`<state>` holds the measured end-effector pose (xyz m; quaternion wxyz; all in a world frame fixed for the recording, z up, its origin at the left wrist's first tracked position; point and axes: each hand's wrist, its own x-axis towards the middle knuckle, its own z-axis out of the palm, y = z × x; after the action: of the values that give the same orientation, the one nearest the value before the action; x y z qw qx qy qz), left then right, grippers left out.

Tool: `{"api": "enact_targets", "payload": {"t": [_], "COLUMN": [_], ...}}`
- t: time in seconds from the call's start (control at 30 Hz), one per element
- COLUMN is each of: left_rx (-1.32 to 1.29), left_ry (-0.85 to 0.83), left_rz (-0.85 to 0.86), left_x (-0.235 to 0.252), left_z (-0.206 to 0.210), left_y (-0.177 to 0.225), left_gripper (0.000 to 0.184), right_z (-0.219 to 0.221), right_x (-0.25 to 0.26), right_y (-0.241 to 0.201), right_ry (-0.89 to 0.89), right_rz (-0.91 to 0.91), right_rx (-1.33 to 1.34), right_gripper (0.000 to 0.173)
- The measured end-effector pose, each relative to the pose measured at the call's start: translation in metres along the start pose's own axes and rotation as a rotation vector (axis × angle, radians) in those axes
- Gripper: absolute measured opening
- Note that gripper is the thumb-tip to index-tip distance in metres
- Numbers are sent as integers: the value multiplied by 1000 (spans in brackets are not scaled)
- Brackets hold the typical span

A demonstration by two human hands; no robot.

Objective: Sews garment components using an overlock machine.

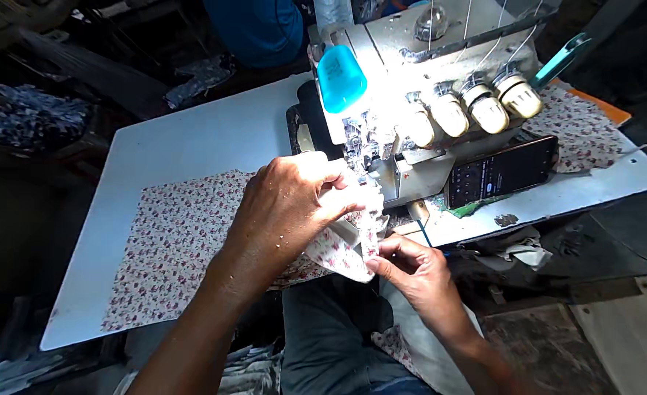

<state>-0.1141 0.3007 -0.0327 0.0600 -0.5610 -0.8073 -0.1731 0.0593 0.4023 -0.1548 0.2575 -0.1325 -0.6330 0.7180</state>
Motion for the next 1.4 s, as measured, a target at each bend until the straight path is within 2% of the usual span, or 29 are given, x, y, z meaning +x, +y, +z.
{"api": "enact_targets", "payload": {"t": [0.13,0.2,0.27,0.77,0.93,1.1,1.23,1.4], "left_rx": [-232,-329,-344,-302,-256,-172,-150,-110], "left_ry": [213,262,280,59,53,100,195,139], "left_rz": [-140,-172,-192,-175,-156,-148,-232,-278], "left_x": [-6,-13,-17,-1,2,0,-7,-3], "left_z": [27,43,55,37,34,39,59,58], "left_y": [5,6,5,-8,-9,-4,-2,-2], "left_gripper": [18,11,12,9,10,10,16,18], "right_z": [12,11,9,1,-2,1,3,5], "right_x": [6,11,9,9,10,11,10,13], "right_y": [22,29,30,9,11,10,8,5], "right_ry": [207,205,166,47,86,105,85,75], "right_rz": [-180,-173,-122,-42,-89,-46,-82,-226], "right_rx": [-152,-171,-114,42,58,108,-68,-225], "right_gripper": [8,10,11,9,3,4,25,16]}}
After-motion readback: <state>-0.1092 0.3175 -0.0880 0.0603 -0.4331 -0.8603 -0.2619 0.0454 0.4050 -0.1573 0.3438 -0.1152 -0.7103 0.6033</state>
